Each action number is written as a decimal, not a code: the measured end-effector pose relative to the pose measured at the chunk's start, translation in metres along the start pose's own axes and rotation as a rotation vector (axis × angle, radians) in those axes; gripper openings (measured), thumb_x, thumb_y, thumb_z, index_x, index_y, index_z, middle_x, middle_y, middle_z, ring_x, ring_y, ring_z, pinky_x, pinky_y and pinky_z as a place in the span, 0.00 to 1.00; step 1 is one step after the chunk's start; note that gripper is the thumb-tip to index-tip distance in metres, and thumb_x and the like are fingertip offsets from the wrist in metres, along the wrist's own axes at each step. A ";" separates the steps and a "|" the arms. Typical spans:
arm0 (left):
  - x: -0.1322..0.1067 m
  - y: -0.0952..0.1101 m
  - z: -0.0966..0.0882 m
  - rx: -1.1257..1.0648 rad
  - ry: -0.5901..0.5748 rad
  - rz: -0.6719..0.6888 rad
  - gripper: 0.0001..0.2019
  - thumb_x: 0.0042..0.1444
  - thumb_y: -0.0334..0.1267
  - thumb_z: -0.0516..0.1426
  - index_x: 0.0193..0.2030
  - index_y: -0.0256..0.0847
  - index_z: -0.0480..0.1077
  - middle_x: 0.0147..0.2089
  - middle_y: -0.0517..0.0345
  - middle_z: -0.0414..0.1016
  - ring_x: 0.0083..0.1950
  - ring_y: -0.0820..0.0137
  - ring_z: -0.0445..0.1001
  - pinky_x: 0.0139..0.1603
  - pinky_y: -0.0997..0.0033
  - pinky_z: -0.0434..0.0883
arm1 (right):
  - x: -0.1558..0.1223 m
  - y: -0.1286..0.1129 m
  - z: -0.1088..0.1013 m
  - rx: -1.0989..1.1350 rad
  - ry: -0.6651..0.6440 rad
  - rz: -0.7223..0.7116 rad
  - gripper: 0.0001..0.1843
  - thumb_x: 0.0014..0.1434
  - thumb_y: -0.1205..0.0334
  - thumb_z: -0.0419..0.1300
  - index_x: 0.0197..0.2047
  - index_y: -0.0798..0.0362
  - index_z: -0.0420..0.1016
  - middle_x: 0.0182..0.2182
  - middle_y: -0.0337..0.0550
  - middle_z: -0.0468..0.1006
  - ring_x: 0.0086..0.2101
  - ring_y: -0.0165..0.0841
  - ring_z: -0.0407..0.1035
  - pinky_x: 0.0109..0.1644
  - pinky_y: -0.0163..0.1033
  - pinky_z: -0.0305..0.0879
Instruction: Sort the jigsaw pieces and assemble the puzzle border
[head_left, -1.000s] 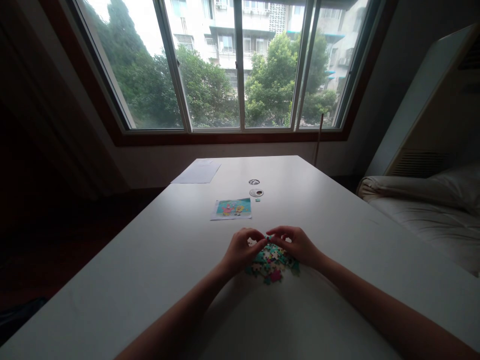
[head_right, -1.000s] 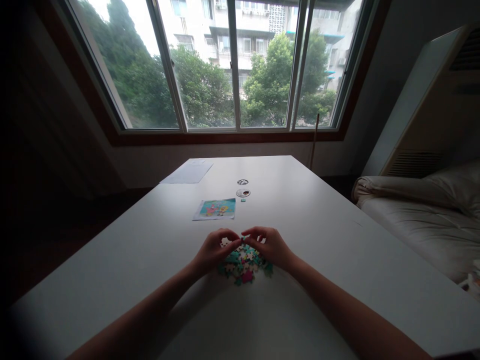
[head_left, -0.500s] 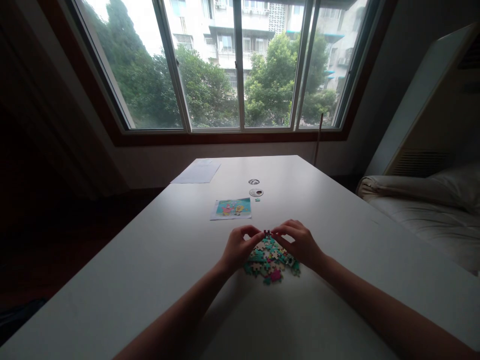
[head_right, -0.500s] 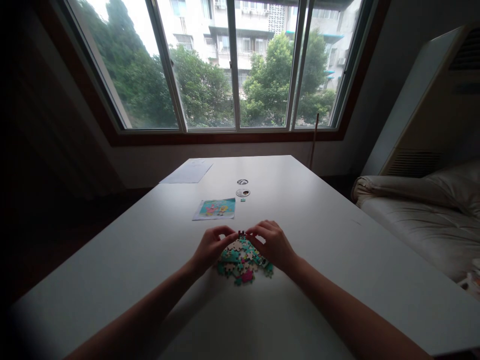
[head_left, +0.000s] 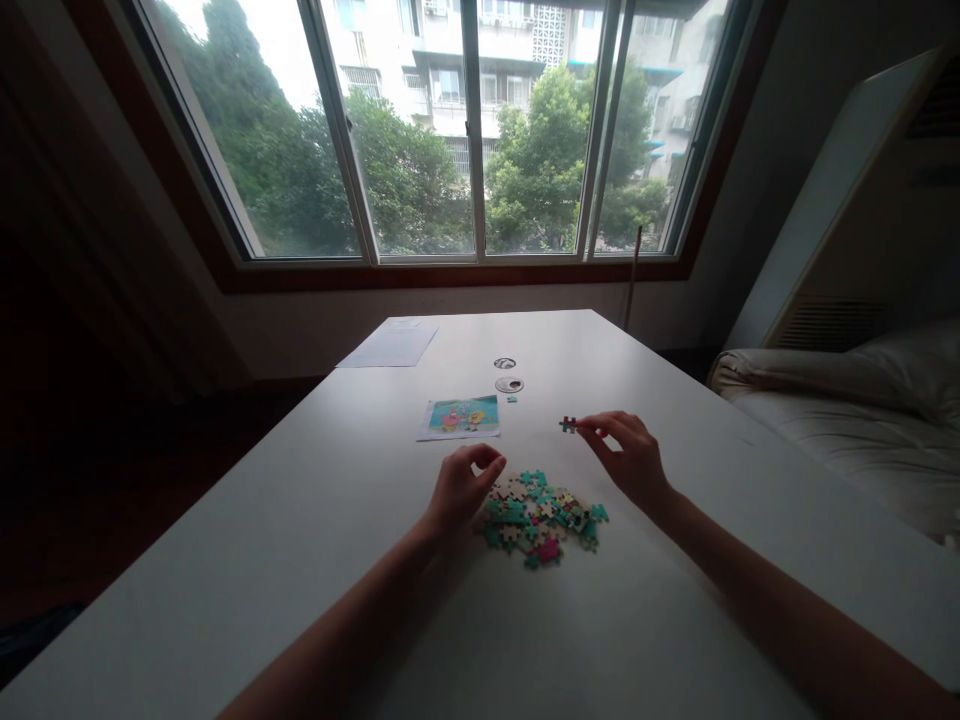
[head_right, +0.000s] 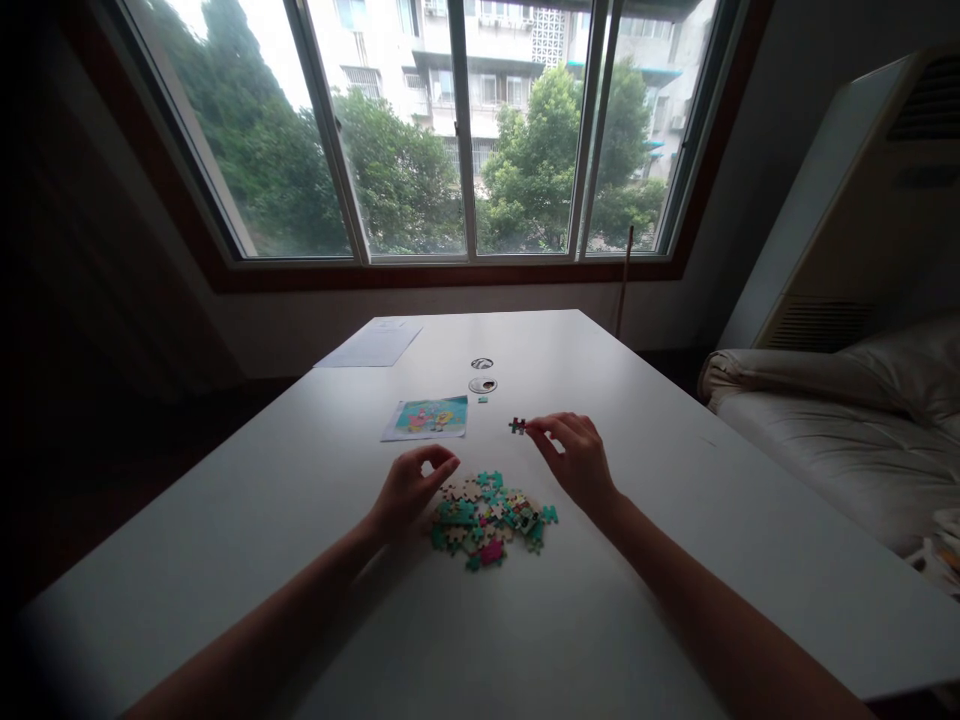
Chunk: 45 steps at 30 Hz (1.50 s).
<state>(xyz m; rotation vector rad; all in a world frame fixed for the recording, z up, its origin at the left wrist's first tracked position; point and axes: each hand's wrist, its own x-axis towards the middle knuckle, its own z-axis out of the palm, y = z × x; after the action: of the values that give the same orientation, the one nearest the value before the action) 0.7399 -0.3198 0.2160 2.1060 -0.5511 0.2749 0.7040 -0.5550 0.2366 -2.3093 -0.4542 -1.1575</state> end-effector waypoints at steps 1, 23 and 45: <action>0.002 -0.003 -0.001 0.027 0.010 -0.002 0.09 0.51 0.39 0.55 0.27 0.37 0.72 0.27 0.57 0.74 0.30 0.69 0.69 0.33 0.71 0.63 | 0.001 0.004 -0.001 -0.012 0.021 0.007 0.08 0.59 0.59 0.54 0.35 0.51 0.74 0.31 0.43 0.76 0.32 0.33 0.68 0.39 0.39 0.61; 0.000 -0.009 0.000 0.175 0.009 0.004 0.08 0.51 0.36 0.53 0.27 0.38 0.70 0.26 0.59 0.71 0.30 0.70 0.68 0.34 0.72 0.63 | 0.003 0.010 0.021 0.144 -0.177 0.162 0.08 0.55 0.58 0.57 0.33 0.50 0.76 0.29 0.42 0.76 0.32 0.35 0.67 0.37 0.40 0.63; 0.002 -0.009 -0.004 0.154 -0.017 -0.030 0.09 0.50 0.36 0.53 0.26 0.38 0.71 0.25 0.59 0.72 0.28 0.70 0.68 0.30 0.74 0.63 | 0.024 0.022 0.091 0.115 -0.562 0.225 0.08 0.51 0.58 0.60 0.32 0.49 0.78 0.26 0.40 0.76 0.28 0.30 0.66 0.35 0.35 0.60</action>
<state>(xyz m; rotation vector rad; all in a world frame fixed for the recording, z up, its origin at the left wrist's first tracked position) 0.7461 -0.3129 0.2122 2.2654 -0.5215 0.2904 0.7876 -0.5186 0.2036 -2.4844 -0.4270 -0.3550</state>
